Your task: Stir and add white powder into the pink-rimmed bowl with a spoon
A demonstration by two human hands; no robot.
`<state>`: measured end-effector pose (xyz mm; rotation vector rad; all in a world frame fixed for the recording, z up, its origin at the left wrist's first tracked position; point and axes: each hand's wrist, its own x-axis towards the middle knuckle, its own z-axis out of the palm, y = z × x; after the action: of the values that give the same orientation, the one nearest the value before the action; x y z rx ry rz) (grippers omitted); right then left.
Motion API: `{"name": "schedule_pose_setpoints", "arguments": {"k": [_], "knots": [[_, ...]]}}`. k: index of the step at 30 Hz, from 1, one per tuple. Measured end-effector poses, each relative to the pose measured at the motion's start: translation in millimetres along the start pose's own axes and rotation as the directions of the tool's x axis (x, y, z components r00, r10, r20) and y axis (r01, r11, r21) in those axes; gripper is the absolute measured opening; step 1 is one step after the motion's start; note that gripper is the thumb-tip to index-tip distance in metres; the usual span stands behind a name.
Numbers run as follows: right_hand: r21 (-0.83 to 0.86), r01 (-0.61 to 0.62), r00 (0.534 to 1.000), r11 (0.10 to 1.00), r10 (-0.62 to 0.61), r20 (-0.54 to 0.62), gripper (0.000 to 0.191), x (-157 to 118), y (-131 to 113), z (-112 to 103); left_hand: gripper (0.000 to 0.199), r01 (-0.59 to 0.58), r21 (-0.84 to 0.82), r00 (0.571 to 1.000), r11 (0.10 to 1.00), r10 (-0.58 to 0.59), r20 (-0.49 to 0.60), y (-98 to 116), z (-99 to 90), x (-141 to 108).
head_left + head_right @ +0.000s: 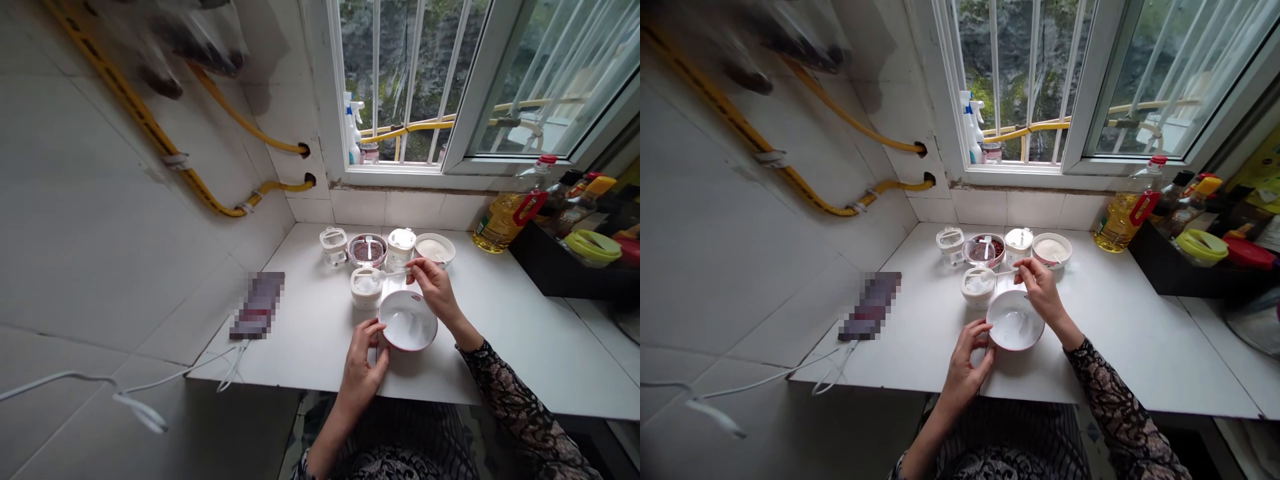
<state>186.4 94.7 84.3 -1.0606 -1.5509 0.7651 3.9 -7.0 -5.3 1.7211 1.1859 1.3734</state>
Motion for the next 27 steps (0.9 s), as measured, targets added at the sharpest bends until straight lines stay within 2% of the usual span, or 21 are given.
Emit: {"name": "schedule_pose_setpoints", "arguments": {"k": [3, 6, 9, 11, 13, 16, 19, 21, 22, 24, 27], "knots": [[-0.243, 0.251, 0.966, 0.937, -0.257, 0.009, 0.014, -5.3, -4.3, 12.1, 0.035, 0.008, -0.008, 1.000, 1.000, -0.008, -0.007, 0.1, 0.5, -0.3], [-0.410, 0.473, 0.878, 0.780, -0.458, 0.140, 0.017, -8.0, -3.9, 17.0, 0.037, 0.014, -0.024, 1.000, 1.000, -0.014, -0.010, -0.5, 0.8, -0.6], [-0.467, 0.587, 0.806, 0.661, -0.532, 0.260, 0.021, -8.6, -4.4, 15.2, 0.037, 0.015, -0.023, 1.000, 1.000, -0.015, -0.001, -0.8, 0.8, -0.6], [-0.489, 0.609, 0.787, 0.624, -0.550, 0.279, 0.022, -8.7, -6.9, 13.0, 0.037, 0.011, -0.021, 1.000, 1.000, -0.011, 0.002, -0.4, 0.8, -0.3], [-0.494, 0.598, 0.791, 0.632, -0.563, 0.238, 0.021, -8.8, -10.4, 10.9, 0.039, 0.001, -0.028, 1.000, 1.000, 0.000, 0.020, 0.4, 0.6, -0.1], [-0.439, 0.528, 0.835, 0.726, -0.539, 0.113, 0.017, -10.0, -14.2, 5.4, 0.040, 0.013, -0.029, 1.000, 0.999, -0.012, 0.020, 1.5, -0.1, 0.2], [-0.340, 0.355, 0.925, 0.871, -0.379, -0.006, 0.012, -12.3, -13.7, -7.7, 0.040, 0.033, -0.028, 0.999, 0.999, -0.032, 0.026, 2.2, -0.9, 0.2], [-0.279, 0.250, 0.963, 0.927, -0.267, -0.027, 0.012, -12.7, -11.6, -19.2, 0.040, 0.033, -0.023, 0.999, 0.999, -0.032, 0.029, 2.5, -1.3, 0.3], [-0.276, 0.239, 0.968, 0.931, -0.250, -0.001, 0.012, -12.3, -10.4, -24.6, 0.040, 0.029, -0.020, 0.999, 0.999, -0.028, 0.028, 2.8, -1.4, 0.3], [-0.330, 0.303, 0.953, 0.894, -0.283, 0.108, 0.012, -10.5, -8.2, -31.9, 0.039, 0.021, -0.016, 1.000, 1.000, -0.021, 0.021, 3.4, -1.5, 0.6], [-0.440, 0.460, 0.883, 0.771, -0.347, 0.314, 0.015, -8.8, -6.5, -30.9, 0.039, 0.017, -0.012, 1.000, 1.000, -0.017, 0.016, 4.4, -1.6, 1.0]]}}
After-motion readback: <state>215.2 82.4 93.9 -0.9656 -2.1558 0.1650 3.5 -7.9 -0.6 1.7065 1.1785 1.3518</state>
